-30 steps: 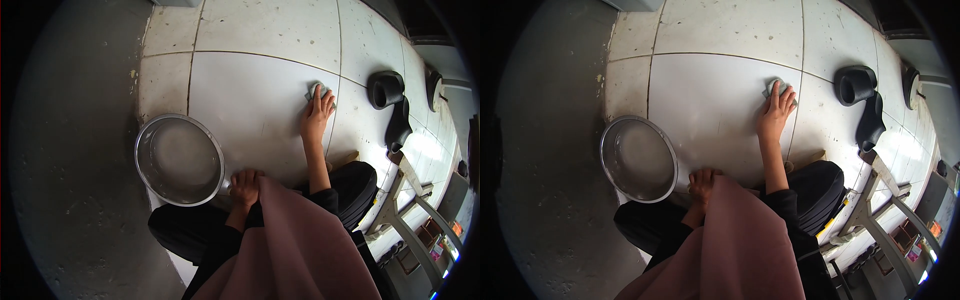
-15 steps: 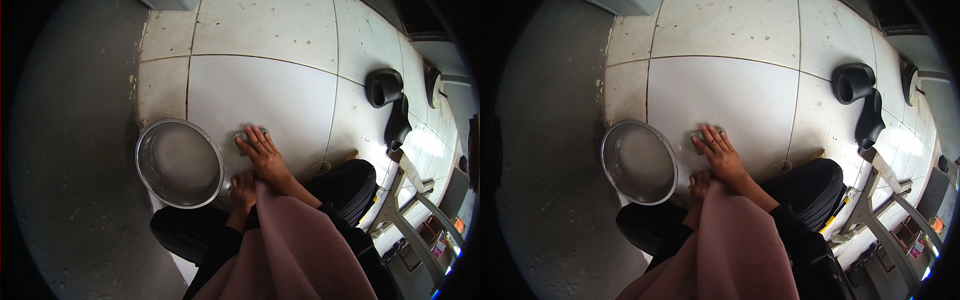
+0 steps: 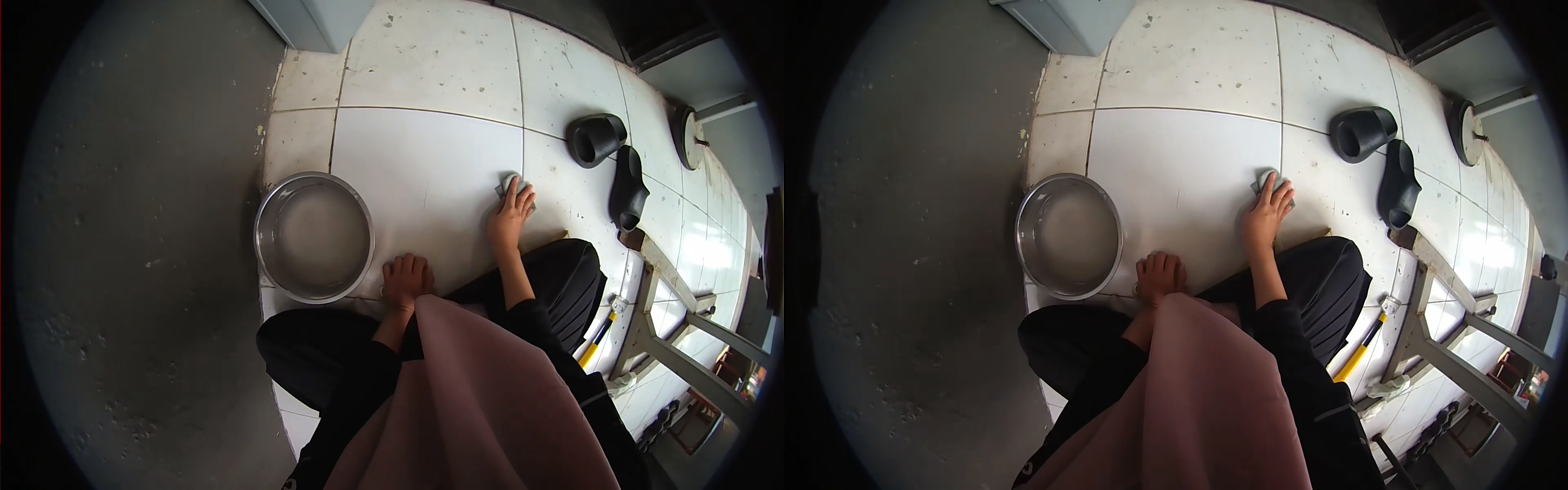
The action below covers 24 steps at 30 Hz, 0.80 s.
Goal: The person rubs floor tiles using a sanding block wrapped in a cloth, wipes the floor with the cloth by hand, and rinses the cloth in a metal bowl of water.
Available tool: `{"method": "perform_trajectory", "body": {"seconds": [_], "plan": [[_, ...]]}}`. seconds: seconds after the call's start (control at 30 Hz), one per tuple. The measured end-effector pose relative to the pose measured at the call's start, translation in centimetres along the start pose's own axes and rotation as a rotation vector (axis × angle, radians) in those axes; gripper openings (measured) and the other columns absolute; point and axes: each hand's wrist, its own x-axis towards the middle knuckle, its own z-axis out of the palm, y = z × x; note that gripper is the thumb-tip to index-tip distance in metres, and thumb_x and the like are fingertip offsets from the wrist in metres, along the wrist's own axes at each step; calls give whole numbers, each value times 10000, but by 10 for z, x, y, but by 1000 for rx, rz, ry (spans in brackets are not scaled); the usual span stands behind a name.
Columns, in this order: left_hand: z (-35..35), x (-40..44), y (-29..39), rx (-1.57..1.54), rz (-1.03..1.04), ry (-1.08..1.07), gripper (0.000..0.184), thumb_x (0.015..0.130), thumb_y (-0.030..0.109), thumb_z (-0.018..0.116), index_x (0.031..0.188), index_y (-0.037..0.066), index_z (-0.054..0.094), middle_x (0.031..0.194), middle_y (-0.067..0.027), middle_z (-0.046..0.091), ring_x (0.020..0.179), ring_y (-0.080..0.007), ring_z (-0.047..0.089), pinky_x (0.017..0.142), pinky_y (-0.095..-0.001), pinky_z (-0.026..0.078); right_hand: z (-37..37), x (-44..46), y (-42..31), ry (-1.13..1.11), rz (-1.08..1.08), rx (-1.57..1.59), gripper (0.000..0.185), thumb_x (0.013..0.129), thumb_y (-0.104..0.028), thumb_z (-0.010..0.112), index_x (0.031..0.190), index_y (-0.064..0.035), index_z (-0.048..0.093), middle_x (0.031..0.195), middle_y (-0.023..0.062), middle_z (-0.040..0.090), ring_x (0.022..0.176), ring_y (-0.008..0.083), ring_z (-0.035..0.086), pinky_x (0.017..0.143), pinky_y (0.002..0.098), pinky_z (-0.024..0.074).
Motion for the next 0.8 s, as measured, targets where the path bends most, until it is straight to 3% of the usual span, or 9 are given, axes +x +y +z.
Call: {"method": "perform_trajectory", "body": {"seconds": [0.1,0.17,0.23,0.27,0.33,0.37,0.57,0.7,0.8], "plan": [[-7,1,0,-66,-22,-20,109,791,224,560,824,123,536,822,-42,478,786,-218,495,719,-396,372,1,-70,-37,-158,-118,69,577,922,-75,411,1470,-128,239,1499,264,148,1381,473,110,1077,593,177],[-2,3,-4,-97,-45,-50,107,802,208,547,834,106,541,846,-48,495,778,-236,509,713,-395,387,4,-102,-71,-280,-321,168,657,859,-69,505,1466,-156,269,1515,217,158,1395,436,119,1095,566,172],[7,-1,-9,-751,-577,110,163,822,183,533,951,83,547,928,-66,537,823,-213,565,727,-367,440,6,-112,-94,-404,-554,205,667,833,-55,521,1453,-169,303,1515,199,180,1402,398,142,1105,538,183],[1,-12,-12,-742,-587,117,163,822,183,533,951,83,547,928,-66,537,823,-213,565,727,-367,440,3,-109,-104,-461,-651,193,645,834,-56,510,1442,-171,328,1513,192,191,1407,377,151,1109,522,194],[-19,-30,-20,-1255,-1169,163,295,843,192,518,1110,72,483,1015,-94,558,821,-221,587,703,-359,476,17,-93,-115,-455,-751,161,643,834,-36,497,1439,-179,334,1513,178,203,1410,354,158,1113,508,199],[-46,-33,-15,-1344,-1278,137,418,871,245,518,1232,84,382,1085,-123,543,901,-242,598,776,-385,489,25,-83,-122,-446,-833,123,642,834,-16,483,1436,-188,341,1513,163,215,1412,332,165,1117,494,204],[-121,-38,-23,-1609,-1385,282,565,928,313,510,1353,69,227,1157,-152,511,1017,-268,591,861,-425,479,57,-1,-173,-436,-779,113,624,862,12,446,1432,-222,344,1513,143,228,1411,305,180,1126,462,198],[-101,-30,-55,-1721,-1361,332,565,925,317,523,1351,61,254,1195,-169,503,1027,-281,592,847,-437,495,74,53,-194,-428,-731,65,591,890,-16,440,1431,-230,341,1513,138,229,1408,305,185,1128,452,196],[-92,-18,-51,-1579,-1479,406,467,943,269,467,1271,-39,343,1202,-193,503,1062,-308,587,887,-455,519,80,62,-190,-412,-739,59,561,909,-47,434,1432,-225,338,1513,141,227,1406,311,189,1129,450,193]]}}
